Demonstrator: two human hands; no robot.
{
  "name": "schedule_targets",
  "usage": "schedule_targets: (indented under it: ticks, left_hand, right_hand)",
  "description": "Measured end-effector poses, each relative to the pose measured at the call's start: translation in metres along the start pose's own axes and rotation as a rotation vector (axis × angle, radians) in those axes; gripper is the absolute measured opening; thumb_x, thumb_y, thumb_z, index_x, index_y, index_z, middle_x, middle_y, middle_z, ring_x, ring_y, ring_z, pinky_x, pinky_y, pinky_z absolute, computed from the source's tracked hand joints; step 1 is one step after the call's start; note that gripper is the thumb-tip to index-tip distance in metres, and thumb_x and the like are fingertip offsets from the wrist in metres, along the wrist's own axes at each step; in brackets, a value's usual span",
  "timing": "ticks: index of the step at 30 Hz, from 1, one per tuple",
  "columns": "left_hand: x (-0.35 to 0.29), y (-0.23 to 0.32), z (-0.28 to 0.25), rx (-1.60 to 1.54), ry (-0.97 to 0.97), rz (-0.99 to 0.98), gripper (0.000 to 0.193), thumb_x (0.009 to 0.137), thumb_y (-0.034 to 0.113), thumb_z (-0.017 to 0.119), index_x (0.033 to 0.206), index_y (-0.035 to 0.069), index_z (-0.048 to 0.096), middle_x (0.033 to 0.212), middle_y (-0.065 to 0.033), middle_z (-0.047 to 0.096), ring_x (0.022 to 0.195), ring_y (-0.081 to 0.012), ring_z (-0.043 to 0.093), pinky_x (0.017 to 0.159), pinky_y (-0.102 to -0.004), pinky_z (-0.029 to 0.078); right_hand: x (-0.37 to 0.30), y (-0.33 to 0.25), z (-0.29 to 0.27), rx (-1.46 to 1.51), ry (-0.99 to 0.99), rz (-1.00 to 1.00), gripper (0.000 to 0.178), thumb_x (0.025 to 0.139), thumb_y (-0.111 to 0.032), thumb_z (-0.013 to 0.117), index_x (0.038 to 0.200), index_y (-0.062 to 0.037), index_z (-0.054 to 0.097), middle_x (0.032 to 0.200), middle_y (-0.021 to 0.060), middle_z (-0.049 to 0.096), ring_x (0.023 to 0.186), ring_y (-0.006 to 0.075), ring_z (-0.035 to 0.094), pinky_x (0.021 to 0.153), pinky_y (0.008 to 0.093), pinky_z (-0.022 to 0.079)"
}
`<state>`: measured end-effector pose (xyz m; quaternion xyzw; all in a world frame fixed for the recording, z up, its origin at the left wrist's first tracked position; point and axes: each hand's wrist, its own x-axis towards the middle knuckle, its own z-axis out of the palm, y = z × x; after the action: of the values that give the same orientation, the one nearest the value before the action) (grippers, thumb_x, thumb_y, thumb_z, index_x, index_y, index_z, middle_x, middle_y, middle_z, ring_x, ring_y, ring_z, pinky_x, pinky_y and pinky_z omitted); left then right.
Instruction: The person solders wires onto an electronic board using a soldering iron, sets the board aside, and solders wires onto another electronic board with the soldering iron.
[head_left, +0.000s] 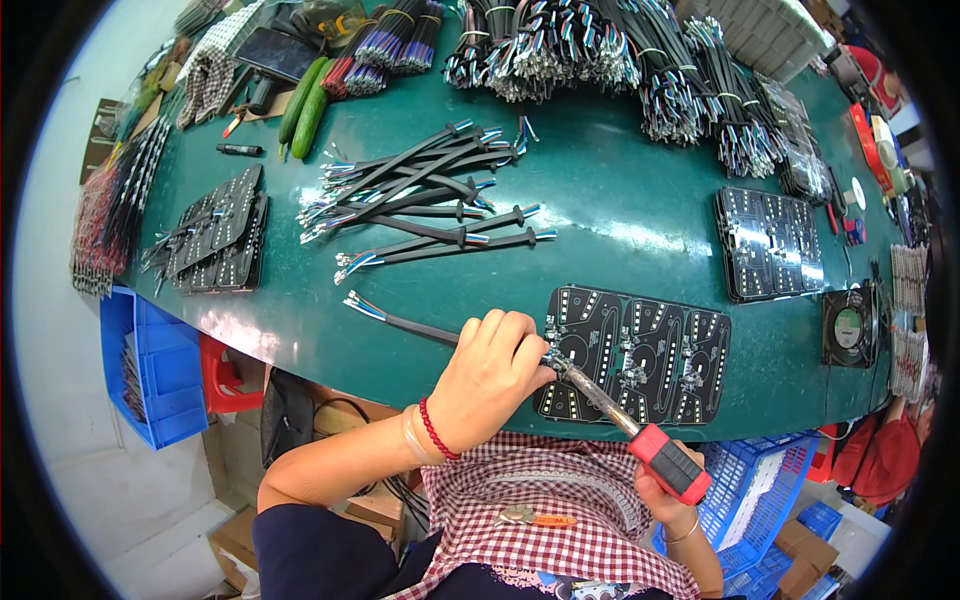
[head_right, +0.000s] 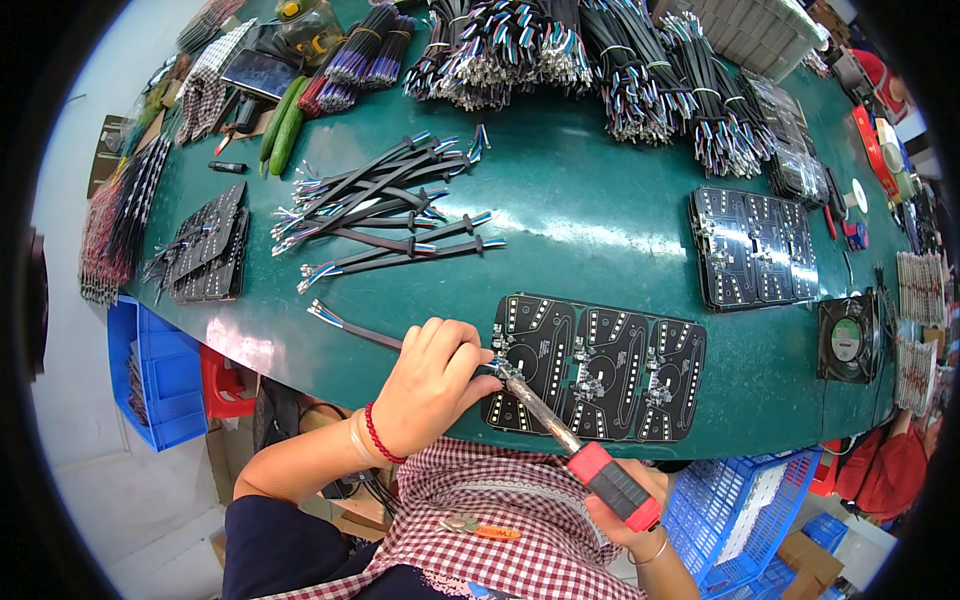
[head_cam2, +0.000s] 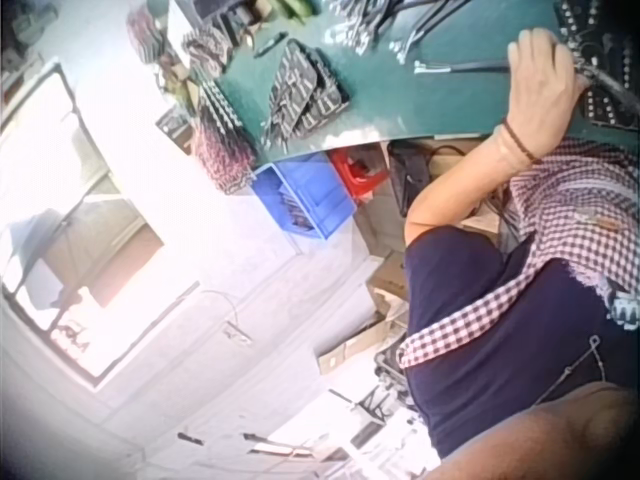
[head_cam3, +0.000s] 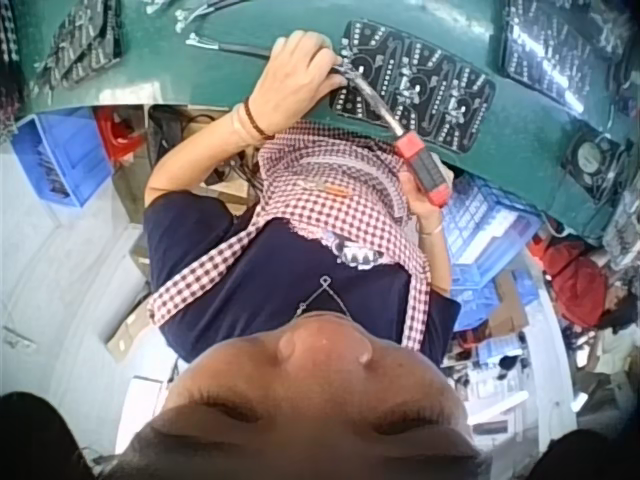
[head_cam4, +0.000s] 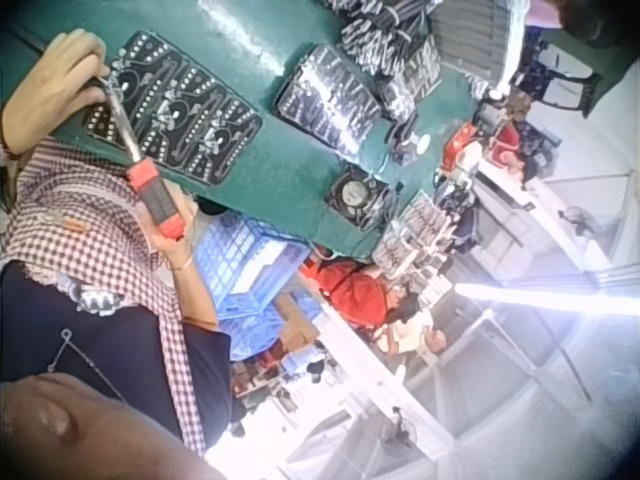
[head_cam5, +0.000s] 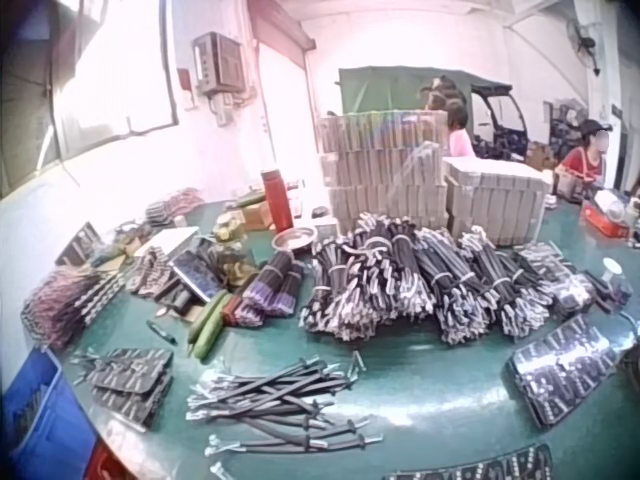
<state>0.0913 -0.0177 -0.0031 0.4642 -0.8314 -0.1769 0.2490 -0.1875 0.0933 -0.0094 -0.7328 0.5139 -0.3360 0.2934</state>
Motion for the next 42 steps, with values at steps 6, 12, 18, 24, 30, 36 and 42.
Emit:
schedule_targets:
  ticks: [6,12,18,24,30,36,42]
  left_hand:
    - [-0.001,0.001,-0.001,0.012,-0.003,-0.003,0.033,0.066,0.016,0.078,0.090,0.005,0.057,0.095,-0.0073,0.052,0.086,-0.0238,0.050,0.071,-0.0348,0.037]
    - [0.000,0.002,0.001,0.011,0.006,0.004,0.033,0.066,0.016,0.078,0.090,0.006,0.057,0.095,-0.0072,0.052,0.086,-0.0238,0.050,0.071,-0.0348,0.036]
    - [-0.001,0.002,-0.001,0.031,0.003,-0.006,0.026,0.070,0.009,0.074,0.089,0.005,0.057,0.094,-0.0070,0.052,0.084,-0.0238,0.050,0.071,-0.0349,0.036]
    - [0.000,-0.001,0.008,0.060,0.020,-0.006,0.020,0.072,0.003,0.071,0.087,0.005,0.056,0.092,-0.0064,0.052,0.081,-0.0230,0.050,0.070,-0.0348,0.037]
    - [-0.004,0.000,0.008,0.085,0.058,0.014,0.019,0.073,0.003,0.070,0.086,0.005,0.057,0.091,-0.0062,0.053,0.079,-0.0222,0.050,0.068,-0.0344,0.036]
    - [-0.004,-0.001,0.009,0.111,0.083,0.040,0.018,0.073,0.003,0.070,0.086,0.005,0.057,0.090,-0.0067,0.053,0.078,-0.0223,0.050,0.067,-0.0340,0.036]
    - [-0.005,0.000,0.009,0.117,0.088,0.044,0.017,0.073,0.003,0.069,0.086,0.005,0.057,0.090,-0.0069,0.053,0.077,-0.0225,0.050,0.067,-0.0342,0.036]
  right_hand:
    - [0.002,-0.005,-0.002,-0.028,-0.042,0.024,0.030,0.070,-0.023,0.074,0.085,0.0022,0.066,0.068,0.0071,0.062,0.052,0.0191,0.059,0.049,0.0281,0.046]
    - [-0.051,0.019,0.002,0.247,0.019,0.379,0.023,0.075,-0.023,0.072,0.084,-0.0020,0.066,0.072,0.0079,0.063,0.057,0.0197,0.060,0.052,0.0291,0.046]
    - [-0.059,0.022,0.002,0.265,-0.005,0.418,0.021,0.077,-0.022,0.071,0.084,-0.0028,0.066,0.073,0.0074,0.062,0.061,0.0191,0.060,0.054,0.0292,0.046]
    - [-0.032,0.003,0.005,0.347,0.012,0.445,0.021,0.071,-0.018,0.073,0.084,-0.0030,0.065,0.073,0.0057,0.061,0.058,0.0177,0.059,0.054,0.0285,0.046]
    - [-0.027,0.005,0.004,0.263,-0.056,0.388,0.018,0.070,-0.016,0.071,0.082,-0.0047,0.065,0.071,0.0043,0.059,0.056,0.0170,0.058,0.052,0.0284,0.045]
    - [-0.023,0.005,0.002,0.184,-0.094,0.332,0.020,0.073,-0.023,0.072,0.081,-0.0058,0.065,0.069,0.0031,0.058,0.055,0.0173,0.058,0.051,0.0289,0.045]
    - [-0.024,0.004,0.004,0.221,-0.065,0.322,0.022,0.076,-0.027,0.072,0.081,-0.0064,0.065,0.069,0.0026,0.058,0.055,0.0171,0.058,0.051,0.0283,0.044]
